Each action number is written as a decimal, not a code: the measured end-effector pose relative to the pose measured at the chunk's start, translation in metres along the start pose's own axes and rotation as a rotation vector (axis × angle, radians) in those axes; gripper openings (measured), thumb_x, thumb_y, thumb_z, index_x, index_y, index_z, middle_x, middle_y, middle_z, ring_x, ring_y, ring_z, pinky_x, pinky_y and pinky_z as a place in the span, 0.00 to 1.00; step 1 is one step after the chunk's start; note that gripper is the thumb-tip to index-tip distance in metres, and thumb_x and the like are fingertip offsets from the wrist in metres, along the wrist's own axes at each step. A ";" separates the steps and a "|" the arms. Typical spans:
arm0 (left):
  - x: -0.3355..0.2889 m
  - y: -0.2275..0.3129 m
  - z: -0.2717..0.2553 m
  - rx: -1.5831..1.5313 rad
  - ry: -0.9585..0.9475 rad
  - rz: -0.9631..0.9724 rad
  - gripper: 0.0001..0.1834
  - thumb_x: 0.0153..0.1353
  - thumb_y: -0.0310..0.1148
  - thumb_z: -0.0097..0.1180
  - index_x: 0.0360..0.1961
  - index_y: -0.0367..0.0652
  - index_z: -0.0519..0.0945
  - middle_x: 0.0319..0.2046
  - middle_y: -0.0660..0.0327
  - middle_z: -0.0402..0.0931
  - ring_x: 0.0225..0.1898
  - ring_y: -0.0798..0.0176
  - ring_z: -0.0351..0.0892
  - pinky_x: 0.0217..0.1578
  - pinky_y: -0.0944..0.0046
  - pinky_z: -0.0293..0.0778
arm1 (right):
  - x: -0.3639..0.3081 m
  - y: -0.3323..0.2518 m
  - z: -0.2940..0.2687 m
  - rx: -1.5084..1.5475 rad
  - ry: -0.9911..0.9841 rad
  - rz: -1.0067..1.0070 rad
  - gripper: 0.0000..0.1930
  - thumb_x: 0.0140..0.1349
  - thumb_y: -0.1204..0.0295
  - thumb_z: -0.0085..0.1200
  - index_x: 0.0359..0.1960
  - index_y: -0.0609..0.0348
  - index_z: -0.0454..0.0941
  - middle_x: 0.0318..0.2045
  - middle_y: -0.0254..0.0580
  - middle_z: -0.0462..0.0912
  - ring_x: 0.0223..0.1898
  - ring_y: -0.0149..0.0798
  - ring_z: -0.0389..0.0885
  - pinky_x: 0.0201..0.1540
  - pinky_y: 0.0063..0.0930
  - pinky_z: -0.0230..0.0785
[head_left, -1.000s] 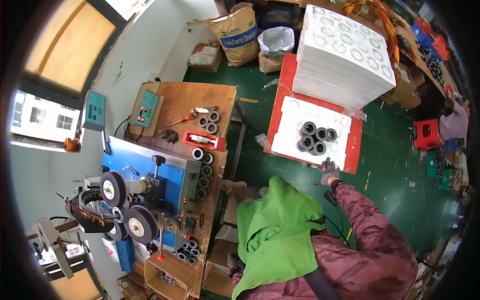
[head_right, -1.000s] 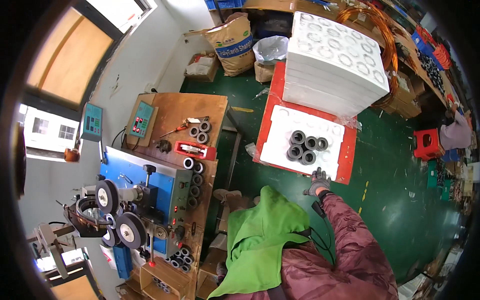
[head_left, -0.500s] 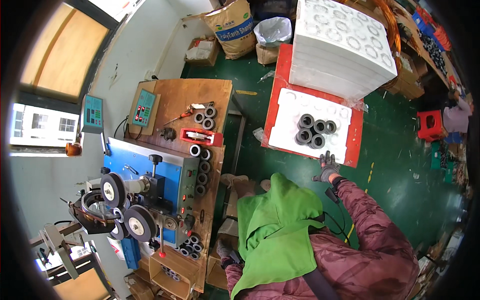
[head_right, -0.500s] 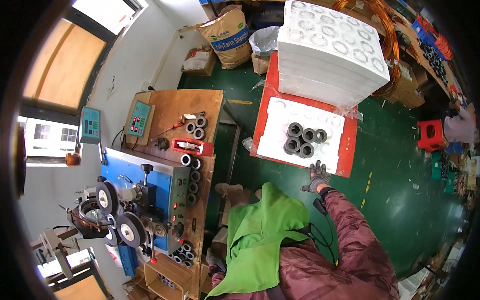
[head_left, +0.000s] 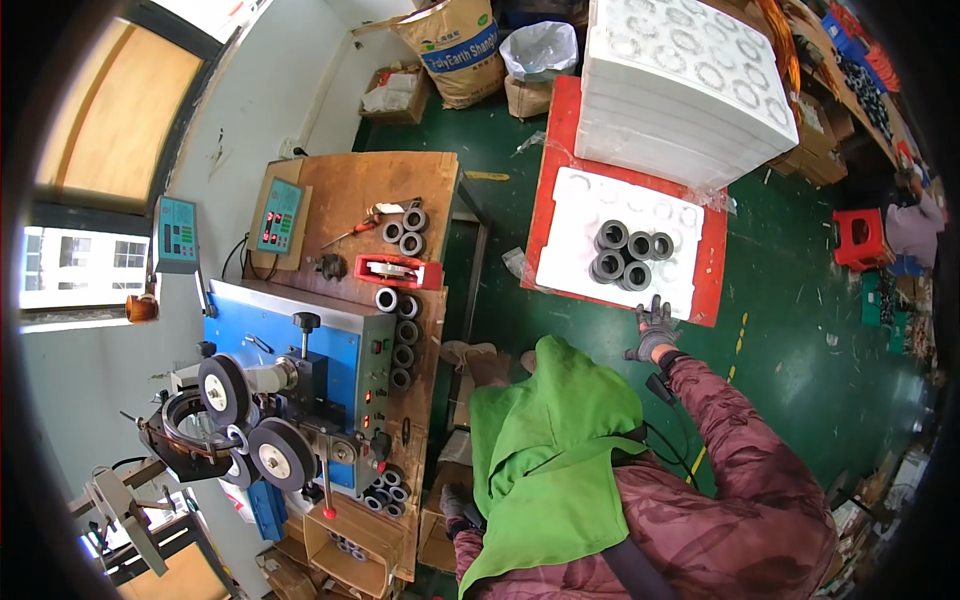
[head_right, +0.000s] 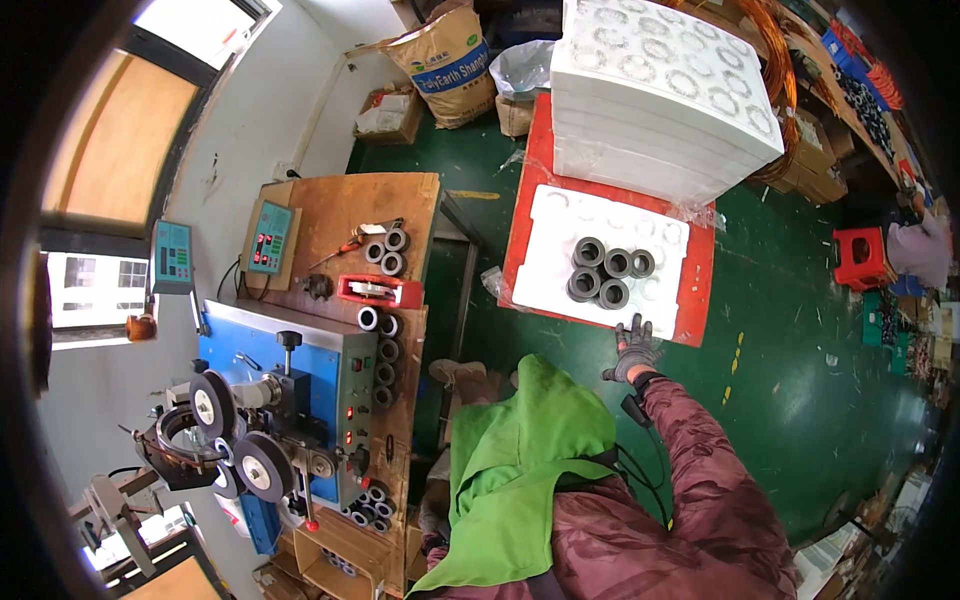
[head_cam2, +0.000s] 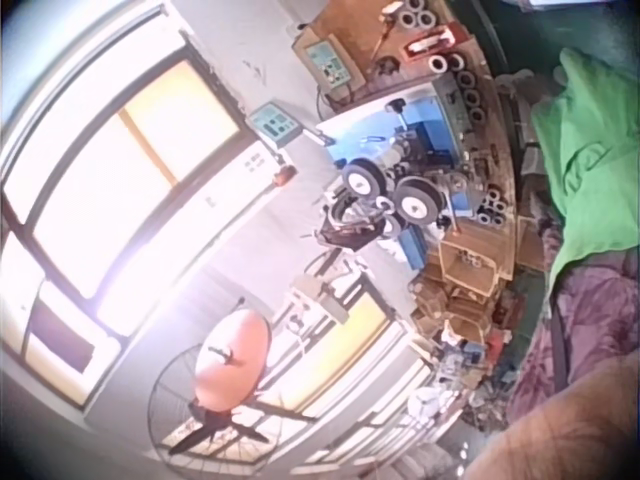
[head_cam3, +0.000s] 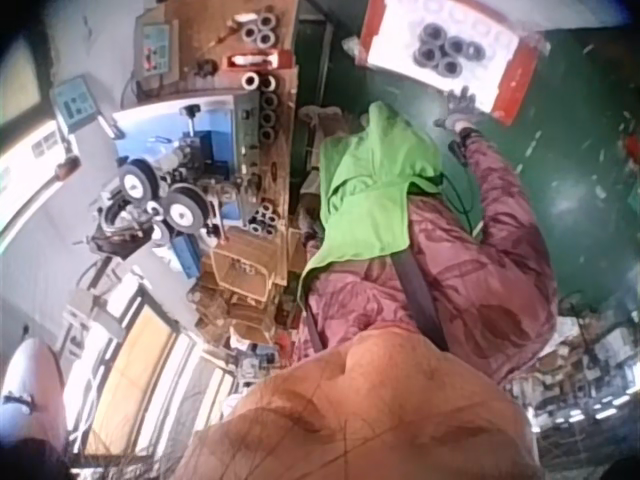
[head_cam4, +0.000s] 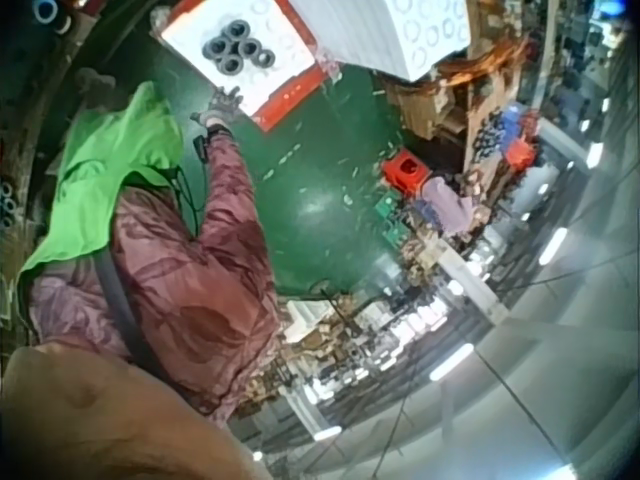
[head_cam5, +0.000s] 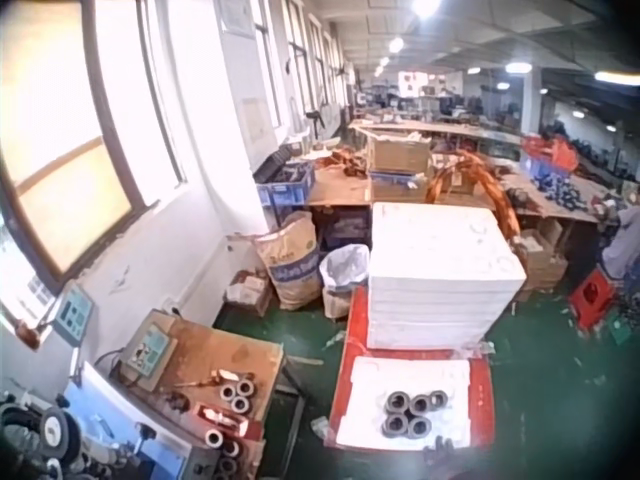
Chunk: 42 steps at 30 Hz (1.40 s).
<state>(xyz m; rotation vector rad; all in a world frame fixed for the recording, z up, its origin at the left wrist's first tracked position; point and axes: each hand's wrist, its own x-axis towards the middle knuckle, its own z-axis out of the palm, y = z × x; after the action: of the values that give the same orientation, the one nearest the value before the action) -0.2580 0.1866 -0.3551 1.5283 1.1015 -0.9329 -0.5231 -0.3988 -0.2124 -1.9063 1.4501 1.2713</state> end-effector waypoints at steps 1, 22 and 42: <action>0.003 0.005 -0.007 -0.006 0.010 0.008 0.15 0.53 0.38 0.53 0.39 0.40 0.72 0.37 0.53 0.75 0.40 0.56 0.74 0.35 0.59 0.70 | -0.003 -0.005 -0.005 0.023 -0.015 0.021 0.59 0.37 0.36 0.56 0.65 0.41 0.29 0.65 0.48 0.23 0.66 0.55 0.27 0.60 0.62 0.41; 0.037 0.009 -0.027 2.371 -0.233 1.236 0.20 0.47 0.46 0.55 0.34 0.42 0.70 0.29 0.57 0.72 0.31 0.54 0.70 0.32 0.58 0.67 | 0.010 -0.029 0.008 -0.022 0.071 0.093 0.56 0.40 0.40 0.55 0.66 0.46 0.33 0.65 0.53 0.27 0.66 0.59 0.34 0.63 0.53 0.31; -0.053 0.031 0.029 1.466 -0.058 0.848 0.31 0.41 0.38 0.64 0.47 0.39 0.69 0.42 0.53 0.74 0.43 0.55 0.74 0.41 0.59 0.71 | 0.006 -0.019 0.028 0.138 0.131 0.177 0.60 0.38 0.39 0.57 0.65 0.47 0.29 0.65 0.51 0.24 0.65 0.60 0.25 0.62 0.56 0.36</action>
<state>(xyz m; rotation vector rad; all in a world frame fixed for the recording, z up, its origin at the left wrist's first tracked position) -0.2448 0.1451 -0.3025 2.6998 -0.5949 -1.1388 -0.5172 -0.3737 -0.2343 -1.8329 1.7596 1.1054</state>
